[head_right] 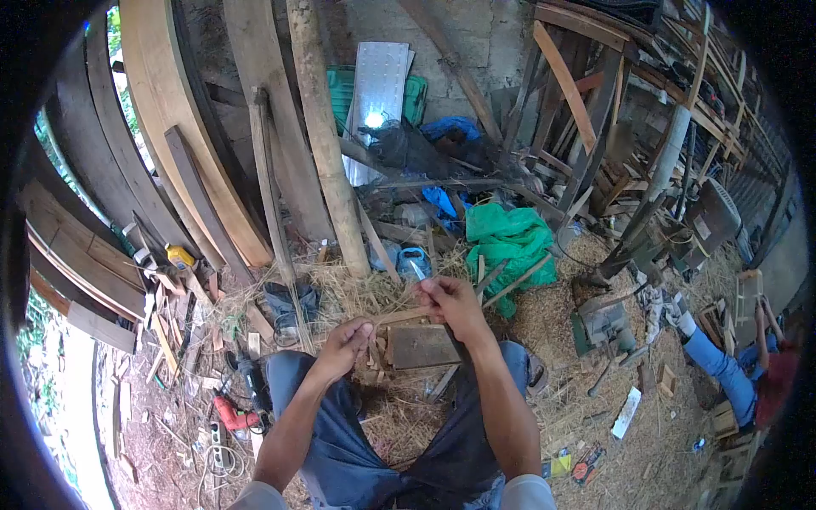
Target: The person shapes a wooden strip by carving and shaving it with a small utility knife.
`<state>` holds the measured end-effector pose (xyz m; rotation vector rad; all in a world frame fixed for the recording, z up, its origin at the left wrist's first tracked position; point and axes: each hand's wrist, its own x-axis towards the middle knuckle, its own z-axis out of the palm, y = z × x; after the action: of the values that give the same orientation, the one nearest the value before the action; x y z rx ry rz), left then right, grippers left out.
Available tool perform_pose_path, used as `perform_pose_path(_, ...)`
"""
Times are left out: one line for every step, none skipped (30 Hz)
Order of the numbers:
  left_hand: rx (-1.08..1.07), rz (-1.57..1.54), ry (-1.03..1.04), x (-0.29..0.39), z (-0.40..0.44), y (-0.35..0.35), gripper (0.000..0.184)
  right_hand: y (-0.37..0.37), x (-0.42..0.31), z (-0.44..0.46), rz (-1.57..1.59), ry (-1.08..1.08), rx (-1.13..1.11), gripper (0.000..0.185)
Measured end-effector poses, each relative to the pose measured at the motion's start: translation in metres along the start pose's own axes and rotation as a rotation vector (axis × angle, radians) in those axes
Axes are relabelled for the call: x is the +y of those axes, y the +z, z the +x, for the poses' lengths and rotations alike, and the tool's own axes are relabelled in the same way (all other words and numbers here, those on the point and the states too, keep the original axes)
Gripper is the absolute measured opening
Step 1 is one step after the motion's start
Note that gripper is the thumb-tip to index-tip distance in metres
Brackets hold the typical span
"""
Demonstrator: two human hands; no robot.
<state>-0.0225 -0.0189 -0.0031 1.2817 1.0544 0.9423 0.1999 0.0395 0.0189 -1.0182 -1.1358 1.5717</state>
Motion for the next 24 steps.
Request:
perform_pose_path(-0.001, -0.002, 0.001, -0.002, 0.002, 0.000, 0.022, -0.001, -0.002, -0.001, 0.041, -0.016, -0.015, 0.022)
perform_pose_path(-0.008, 0.008, 0.018, -0.005, 0.005, 0.000, 0.022, 0.004, 0.002, -0.003, -0.015, 0.040, -0.040, 0.021)
perform_pose_path(-0.015, 0.020, 0.033, -0.005, 0.007, -0.001, 0.023, 0.010, 0.005, -0.005, -0.014, 0.040, -0.039, 0.021)
perform_pose_path(-0.015, 0.021, 0.030, -0.005, 0.007, -0.001, 0.023, 0.016, 0.008, -0.006, -0.009, 0.058, -0.093, 0.021)
perform_pose_path(-0.011, 0.041, 0.046, -0.004, 0.007, -0.002, 0.023, 0.019, 0.010, -0.007, -0.003, 0.077, -0.146, 0.021)
perform_pose_path(-0.008, 0.059, 0.060, -0.004, 0.005, -0.002, 0.024, 0.013, 0.009, -0.004, -0.097, 0.043, -0.030, 0.021)
perform_pose_path(-0.010, 0.060, 0.056, -0.004, 0.002, -0.003, 0.024, 0.002, 0.009, 0.001, -0.094, 0.047, -0.029, 0.021)
perform_pose_path(-0.002, 0.057, 0.053, -0.005, -0.001, -0.003, 0.026, -0.015, 0.007, 0.008, 0.007, 0.029, 0.030, 0.022)
perform_pose_path(0.006, 0.054, 0.053, -0.005, -0.002, -0.004, 0.027, -0.024, -0.001, 0.010, 0.106, 0.010, 0.089, 0.022)
perform_pose_path(0.005, 0.053, 0.057, -0.005, -0.001, -0.006, 0.027, -0.031, -0.006, 0.009, 0.104, -0.006, 0.115, 0.021)
perform_pose_path(0.001, 0.059, 0.049, -0.006, 0.000, -0.007, 0.027, -0.029, -0.004, 0.007, 0.099, -0.008, 0.114, 0.021)
perform_pose_path(-0.001, 0.063, 0.040, -0.006, 0.002, -0.007, 0.027, -0.022, 0.001, 0.002, 0.054, 0.014, 0.080, 0.021)
perform_pose_path(0.003, 0.060, 0.043, -0.006, 0.003, -0.006, 0.027, -0.017, 0.003, 0.001, 0.010, 0.037, 0.045, 0.020)
perform_pose_path(-0.002, 0.059, 0.034, -0.004, 0.004, -0.006, 0.027, -0.014, 0.004, 0.003, 0.009, 0.037, 0.042, 0.020)
perform_pose_path(-0.007, 0.060, 0.022, -0.003, 0.004, -0.007, 0.027, -0.011, 0.007, 0.006, 0.007, 0.043, 0.036, 0.020)
perform_pose_path(-0.007, 0.062, 0.016, -0.003, 0.003, -0.007, 0.027, -0.008, 0.010, 0.006, 0.007, 0.052, 0.031, 0.019)
perform_pose_path(-0.001, 0.053, 0.051, -0.003, 0.001, -0.008, 0.027, -0.007, 0.013, 0.006, 0.010, 0.061, 0.028, 0.018)
perform_pose_path(0.004, 0.044, 0.088, -0.003, -0.001, -0.008, 0.027, -0.017, 0.006, 0.011, 0.041, 0.080, 0.112, 0.019)
perform_pose_path(0.002, 0.044, 0.089, -0.005, -0.002, -0.010, 0.027, -0.029, 0.001, 0.011, 0.041, 0.079, 0.114, 0.019)
perform_pose_path(0.001, 0.080, 0.048, -0.009, -0.003, -0.014, 0.027, -0.041, -0.006, 0.011, 0.109, 0.054, 0.097, 0.020)
perform_pose_path(0.003, 0.117, 0.008, -0.010, -0.003, -0.017, 0.026, -0.046, -0.011, 0.012, 0.177, 0.029, 0.077, 0.022)
perform_pose_path(0.007, 0.113, 0.014, -0.010, -0.001, -0.019, 0.026, -0.041, -0.009, 0.012, 0.168, 0.024, 0.103, 0.024)
perform_pose_path(-0.002, 0.114, 0.020, -0.011, 0.001, -0.019, 0.027, -0.038, -0.006, 0.010, 0.160, 0.024, 0.099, 0.024)
perform_pose_path(-0.014, 0.121, 0.023, -0.010, 0.002, -0.020, 0.027, -0.028, -0.005, 0.005, 0.141, 0.063, 0.032, 0.024)
